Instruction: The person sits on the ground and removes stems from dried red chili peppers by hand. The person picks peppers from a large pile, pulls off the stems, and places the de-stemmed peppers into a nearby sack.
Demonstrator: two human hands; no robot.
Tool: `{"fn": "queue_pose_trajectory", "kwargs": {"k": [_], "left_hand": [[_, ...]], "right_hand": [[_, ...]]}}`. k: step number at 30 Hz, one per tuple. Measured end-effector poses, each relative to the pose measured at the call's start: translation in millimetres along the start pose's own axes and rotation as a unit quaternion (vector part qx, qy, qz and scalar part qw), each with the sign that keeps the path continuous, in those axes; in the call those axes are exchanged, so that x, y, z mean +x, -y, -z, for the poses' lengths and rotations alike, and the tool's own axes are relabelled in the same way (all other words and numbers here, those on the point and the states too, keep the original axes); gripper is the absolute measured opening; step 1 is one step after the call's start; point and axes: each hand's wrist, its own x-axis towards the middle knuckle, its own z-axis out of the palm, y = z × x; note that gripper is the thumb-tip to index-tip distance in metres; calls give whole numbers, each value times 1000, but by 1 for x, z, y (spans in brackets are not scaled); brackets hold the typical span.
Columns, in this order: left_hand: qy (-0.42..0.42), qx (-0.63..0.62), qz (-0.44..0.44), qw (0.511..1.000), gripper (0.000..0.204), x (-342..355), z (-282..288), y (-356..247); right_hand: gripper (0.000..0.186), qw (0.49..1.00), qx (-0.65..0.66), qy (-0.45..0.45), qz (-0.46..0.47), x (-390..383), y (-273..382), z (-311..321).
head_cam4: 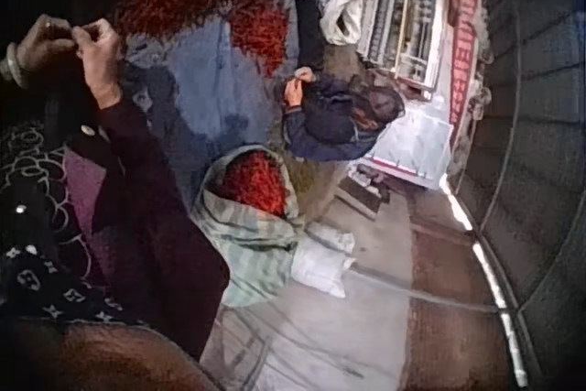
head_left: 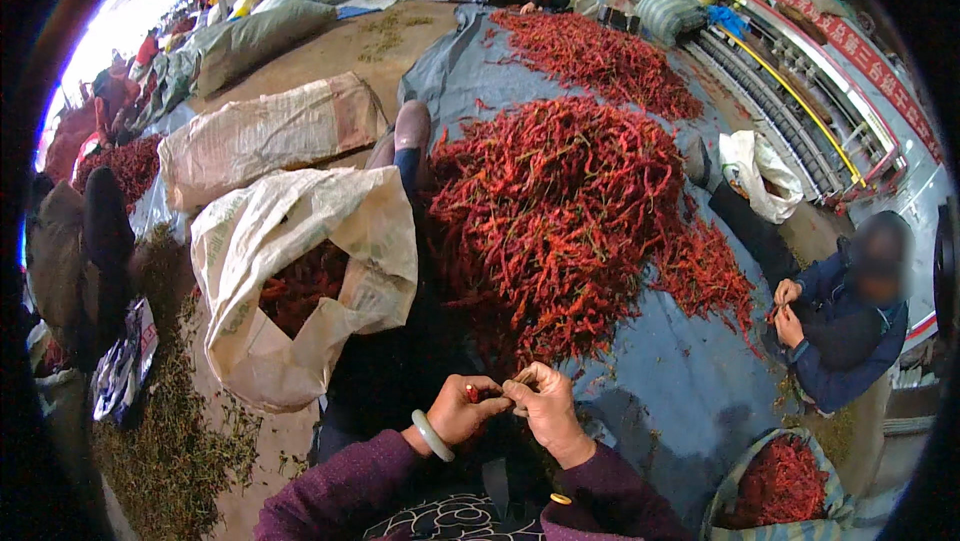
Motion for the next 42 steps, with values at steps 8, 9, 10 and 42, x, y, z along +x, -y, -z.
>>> {"fn": "queue_pose_trajectory", "kwargs": {"k": [8,9,10,42], "left_hand": [[197,-200,66,957,11,6,6,7],[180,-250,76,948,12,8,8,12],[157,-298,85,938,12,7,12,16],[-83,6,-90,992,23,51,17,8]], "right_hand": [[15,914,249,178,-266,7,5,31],[16,895,254,234,-282,11,4,42],[17,918,119,265,-271,18,17,44],[7,950,-261,-56,163,62,42,24]]}}
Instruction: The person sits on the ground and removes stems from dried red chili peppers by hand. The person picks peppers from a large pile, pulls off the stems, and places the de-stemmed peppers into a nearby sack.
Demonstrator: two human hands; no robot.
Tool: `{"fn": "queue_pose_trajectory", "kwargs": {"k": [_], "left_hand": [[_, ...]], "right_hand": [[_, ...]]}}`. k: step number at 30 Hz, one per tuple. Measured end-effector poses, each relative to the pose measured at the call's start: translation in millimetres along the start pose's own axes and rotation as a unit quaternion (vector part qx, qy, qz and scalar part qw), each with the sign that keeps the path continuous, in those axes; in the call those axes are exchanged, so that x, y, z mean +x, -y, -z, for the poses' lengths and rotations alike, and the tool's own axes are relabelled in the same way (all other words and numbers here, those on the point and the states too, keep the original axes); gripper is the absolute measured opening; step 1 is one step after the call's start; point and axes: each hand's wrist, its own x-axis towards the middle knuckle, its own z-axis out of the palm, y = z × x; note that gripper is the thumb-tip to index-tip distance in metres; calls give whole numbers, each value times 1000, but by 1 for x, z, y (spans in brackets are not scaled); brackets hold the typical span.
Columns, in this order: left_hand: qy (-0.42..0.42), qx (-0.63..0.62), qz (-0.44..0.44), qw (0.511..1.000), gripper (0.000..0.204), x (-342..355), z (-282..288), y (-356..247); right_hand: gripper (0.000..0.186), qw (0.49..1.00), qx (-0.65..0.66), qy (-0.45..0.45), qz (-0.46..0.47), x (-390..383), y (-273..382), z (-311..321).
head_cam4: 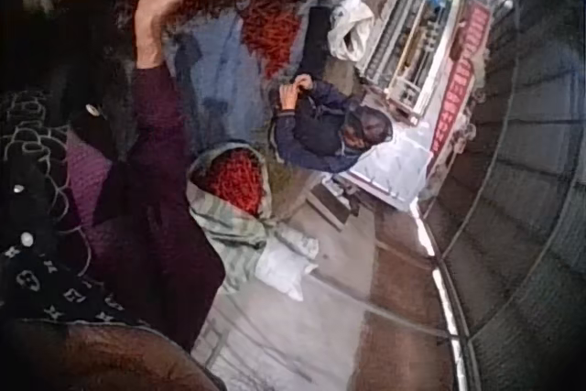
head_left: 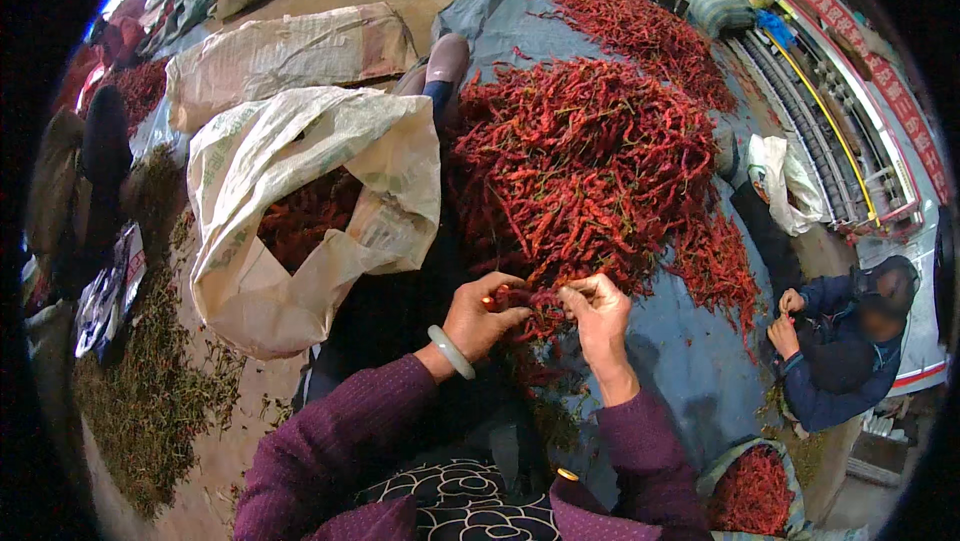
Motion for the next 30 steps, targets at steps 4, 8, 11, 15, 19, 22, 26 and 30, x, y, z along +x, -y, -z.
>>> {"fn": "queue_pose_trajectory", "kwargs": {"k": [4,8,11,15,19,22,26,30], "left_hand": [[68,136,-71,986,23,-19,-2,11],[70,137,-83,985,16,-43,-14,7],[134,96,19,986,17,-60,-18,5],[234,-122,144,954,15,-66,-19,13],[469,-173,210,840,16,-57,-1,4],[442,-236,197,843,23,-59,-7,-4],[228,-370,219,873,32,-54,22,14],[40,-447,234,862,30,-49,34,30]], "right_hand": [[9,991,119,21,-63,-37,0,-21],[12,983,128,34,-130,-71,-8,-21],[13,967,132,54,-212,-91,-9,-19],[13,845,355,127,-379,-97,-12,-7],[13,754,427,190,-460,-95,-15,8],[16,893,153,311,-288,-84,-51,20],[17,789,-556,253,71,-51,-96,35],[22,873,-463,149,28,-2,-127,19]]}}
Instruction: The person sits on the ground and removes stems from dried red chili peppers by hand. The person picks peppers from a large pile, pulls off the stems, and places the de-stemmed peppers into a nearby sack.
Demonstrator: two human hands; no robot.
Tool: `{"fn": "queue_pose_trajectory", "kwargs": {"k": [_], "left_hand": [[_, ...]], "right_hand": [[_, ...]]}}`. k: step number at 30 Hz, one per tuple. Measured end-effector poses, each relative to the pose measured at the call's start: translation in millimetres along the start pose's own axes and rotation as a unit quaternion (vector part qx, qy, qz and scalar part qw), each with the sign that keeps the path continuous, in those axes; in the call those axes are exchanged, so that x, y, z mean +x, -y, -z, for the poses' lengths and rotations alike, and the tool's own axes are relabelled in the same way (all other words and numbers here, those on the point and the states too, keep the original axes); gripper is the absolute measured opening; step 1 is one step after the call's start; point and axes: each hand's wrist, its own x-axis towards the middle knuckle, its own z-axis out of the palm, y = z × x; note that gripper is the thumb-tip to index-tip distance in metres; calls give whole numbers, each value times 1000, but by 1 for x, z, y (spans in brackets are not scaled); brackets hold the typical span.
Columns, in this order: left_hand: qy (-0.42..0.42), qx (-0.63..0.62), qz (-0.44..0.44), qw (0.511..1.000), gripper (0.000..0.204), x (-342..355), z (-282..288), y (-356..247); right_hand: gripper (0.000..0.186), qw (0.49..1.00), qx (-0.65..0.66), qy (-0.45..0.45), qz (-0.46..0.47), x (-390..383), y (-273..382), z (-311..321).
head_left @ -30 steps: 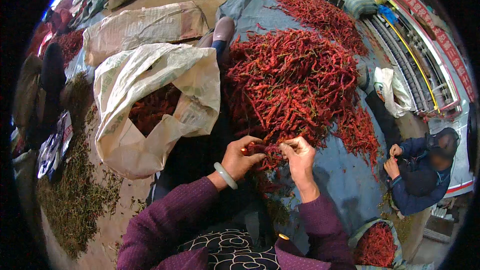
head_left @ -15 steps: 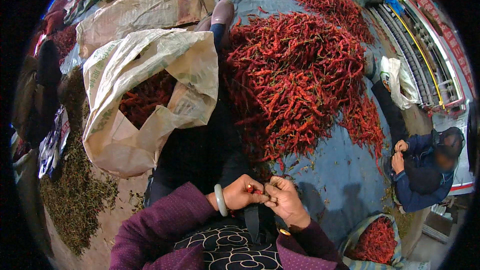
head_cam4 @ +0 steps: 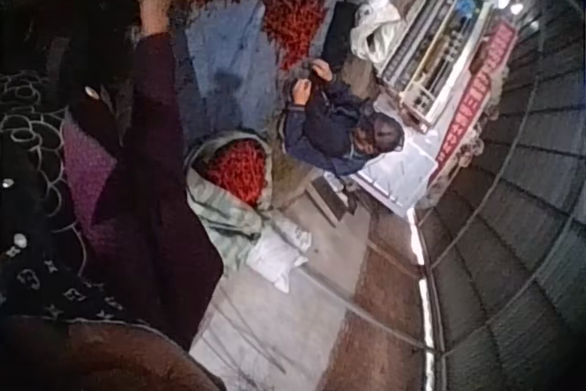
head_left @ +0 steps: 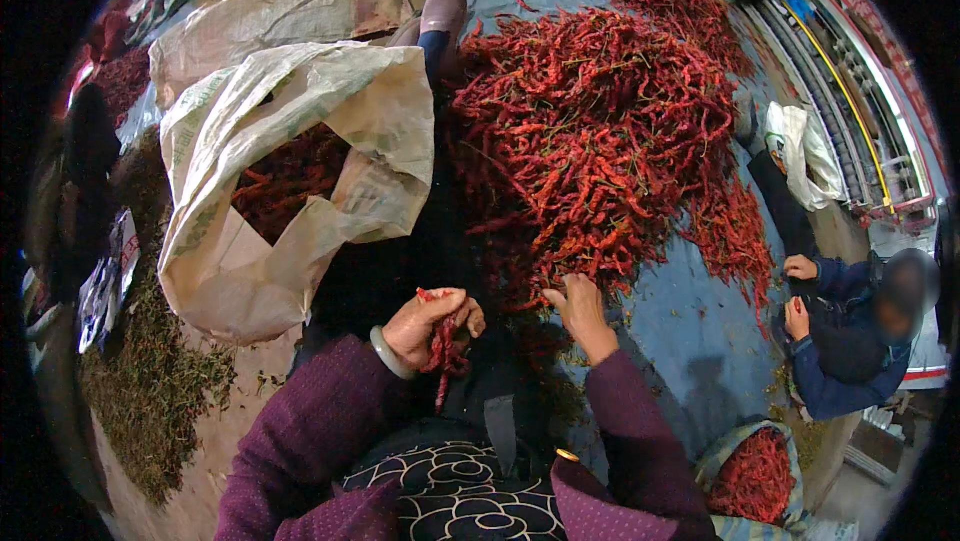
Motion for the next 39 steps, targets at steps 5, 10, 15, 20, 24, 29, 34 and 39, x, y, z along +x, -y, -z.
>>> {"fn": "queue_pose_trajectory", "kwargs": {"k": [5,10,15,20,24,29,34,39], "left_hand": [[8,21,0,1000,20,0,-5,-1],[-53,312,-69,946,18,4,-28,-2],[40,694,-323,642,35,27,-47,26],[87,695,-327,634,15,13,-48,42],[62,460,-68,883,7,-7,-64,45],[69,403,16,912,8,-10,-56,44],[127,391,-22,911,8,-5,-51,48],[286,505,-57,812,9,1,-35,39]], "right_hand": [[25,991,34,67,-114,20,-14,-15],[10,979,191,15,-71,-21,14,30],[8,983,166,-36,68,-73,62,76],[12,959,255,-112,46,-99,96,87],[9,785,604,-91,-102,-109,97,62],[7,696,700,-3,-162,-107,110,62],[9,607,762,71,-215,-103,98,57],[10,555,735,334,-200,-80,61,57]]}}
